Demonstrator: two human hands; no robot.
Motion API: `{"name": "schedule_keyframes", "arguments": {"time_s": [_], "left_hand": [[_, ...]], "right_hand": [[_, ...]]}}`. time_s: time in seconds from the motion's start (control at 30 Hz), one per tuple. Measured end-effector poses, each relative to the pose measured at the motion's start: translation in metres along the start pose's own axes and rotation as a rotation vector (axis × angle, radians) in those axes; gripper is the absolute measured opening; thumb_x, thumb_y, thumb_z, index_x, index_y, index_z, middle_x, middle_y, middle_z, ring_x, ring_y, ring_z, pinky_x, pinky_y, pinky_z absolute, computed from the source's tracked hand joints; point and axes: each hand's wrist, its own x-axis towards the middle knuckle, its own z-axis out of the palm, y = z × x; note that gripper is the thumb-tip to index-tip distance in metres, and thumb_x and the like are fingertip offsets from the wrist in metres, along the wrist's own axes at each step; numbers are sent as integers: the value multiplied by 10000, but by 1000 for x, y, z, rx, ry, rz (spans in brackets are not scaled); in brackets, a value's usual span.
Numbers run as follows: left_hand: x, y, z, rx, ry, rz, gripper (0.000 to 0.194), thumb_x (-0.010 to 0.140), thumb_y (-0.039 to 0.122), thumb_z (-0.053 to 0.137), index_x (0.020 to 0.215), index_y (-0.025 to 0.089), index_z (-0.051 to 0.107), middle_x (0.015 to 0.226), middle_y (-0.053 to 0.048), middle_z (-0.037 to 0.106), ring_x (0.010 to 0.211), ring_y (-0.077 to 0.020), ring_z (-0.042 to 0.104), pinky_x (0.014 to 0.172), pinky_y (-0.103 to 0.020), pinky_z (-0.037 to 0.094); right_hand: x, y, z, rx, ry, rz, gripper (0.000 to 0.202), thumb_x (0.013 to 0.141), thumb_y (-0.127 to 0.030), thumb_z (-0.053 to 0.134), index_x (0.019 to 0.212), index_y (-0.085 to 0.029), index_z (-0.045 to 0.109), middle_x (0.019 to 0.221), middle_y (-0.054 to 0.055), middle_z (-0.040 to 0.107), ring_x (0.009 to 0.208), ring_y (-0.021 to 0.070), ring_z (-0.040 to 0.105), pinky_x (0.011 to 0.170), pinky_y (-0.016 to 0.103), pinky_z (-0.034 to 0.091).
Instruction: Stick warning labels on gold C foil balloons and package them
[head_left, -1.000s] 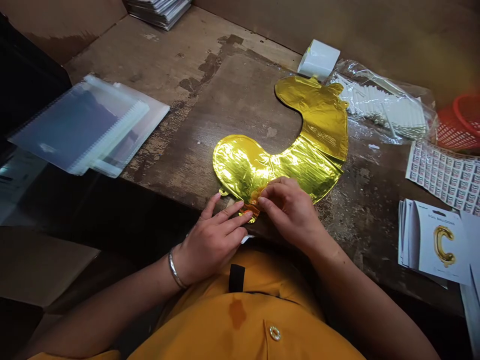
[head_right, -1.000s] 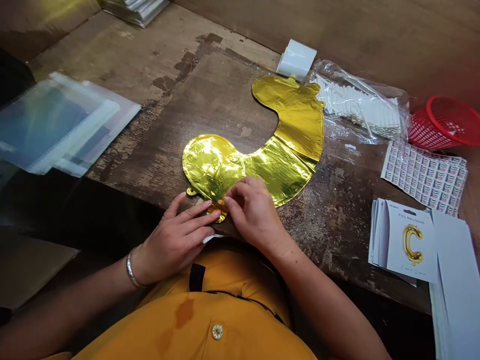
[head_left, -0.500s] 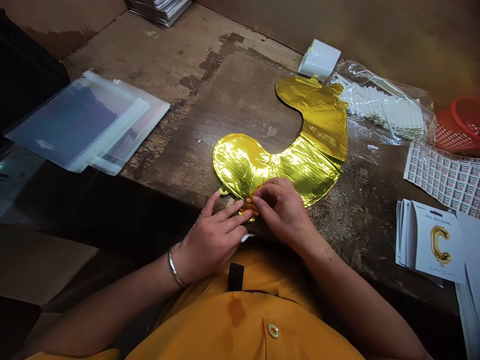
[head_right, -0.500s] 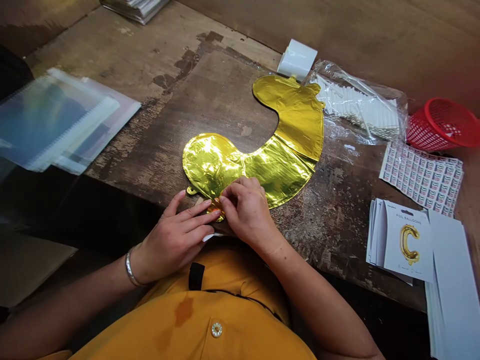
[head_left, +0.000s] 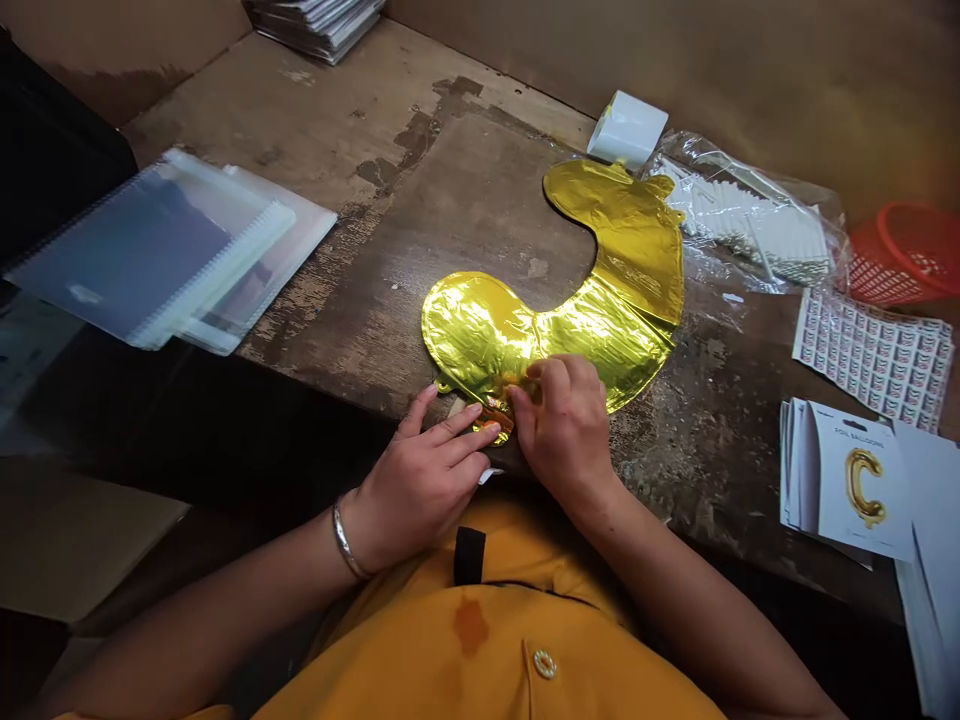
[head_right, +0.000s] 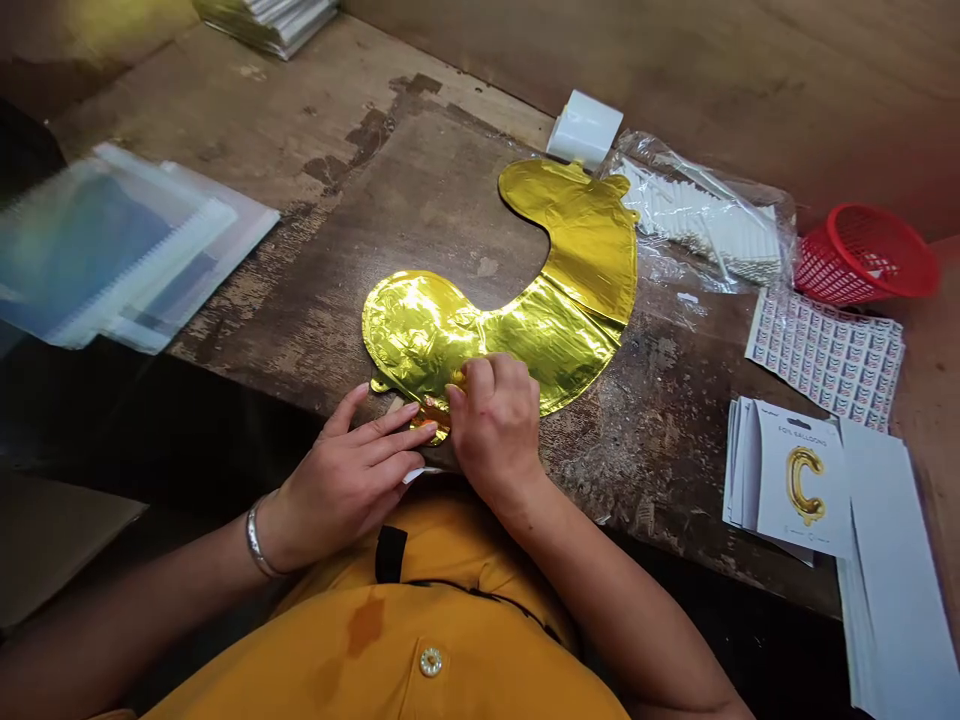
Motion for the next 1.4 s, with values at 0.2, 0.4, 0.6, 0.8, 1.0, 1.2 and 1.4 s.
{"name": "schedule_keyframes", "arguments": {"time_s": [0.2, 0.4, 0.6, 0.8, 1.0, 1.2, 1.4], "left_hand": [[-3, -10, -6, -102, -42, 8, 165, 883, 131, 527, 967, 188, 657, 1230, -46, 675, 1272, -221, 532, 1208, -502, 75], [-10, -20, -12, -218, 30, -19, 137, 881, 124, 553, 976, 180, 635, 1247, -94, 653, 1173, -180, 605, 1155, -434, 314], [-7, -18, -13, -238, 109, -46, 167, 862, 103, 574, 995, 188, 628, 1225, -101, 633, 1144, -188, 594, 1064, -416, 434], [5, -13, -20, -126, 148, -76, 135, 845, 122, 596, 949, 174, 665, 1256, -124, 572, 1174, -230, 534, 1006, -405, 468], [23, -9, -30, 35, 71, 31, 120, 850, 189, 606, 937, 187, 689, 1305, -77, 603, 1199, -263, 512, 1046, -456, 424], [51, -11, -25, 10, -206, 259, 148, 888, 208, 524, 870, 159, 662, 1204, -79, 668, 1139, -235, 576, 1021, -387, 447], [56, -24, -14, -55, -315, 141, 153, 879, 231, 519, 851, 169, 656, 891, -65, 670, 835, -202, 627, 757, -322, 505]], "right_hand": [[-12, 8, -18, 288, -262, -380, 260, 901, -161, 535, 1144, -193, 621, 1163, 85, 675, 1030, 218, 573, 922, 395, 496], [-16, 13, -12, 296, -336, -337, 281, 908, -208, 542, 1166, -204, 653, 1252, 74, 658, 1029, 225, 609, 927, 419, 515], [-7, 15, -7, 465, -264, -146, 167, 909, -219, 551, 925, -207, 716, 981, 74, 743, 865, 182, 659, 796, 324, 529], [16, 22, -9, 725, -343, 274, 328, 811, -411, 658, 594, -177, 587, 553, -38, 504, 540, 102, 447, 523, 240, 349], [31, 29, -9, 849, -395, 395, 437, 862, -502, 506, 559, -189, 474, 506, -57, 338, 494, 87, 290, 473, 247, 242], [35, 25, -10, 715, -259, 339, 406, 892, -451, 474, 581, -191, 498, 526, -36, 435, 513, 108, 406, 494, 247, 324], [6, 25, -28, 361, -93, -53, 517, 784, -338, 669, 1256, -163, 551, 1352, 156, 545, 1273, 320, 455, 1041, 505, 392]]}}
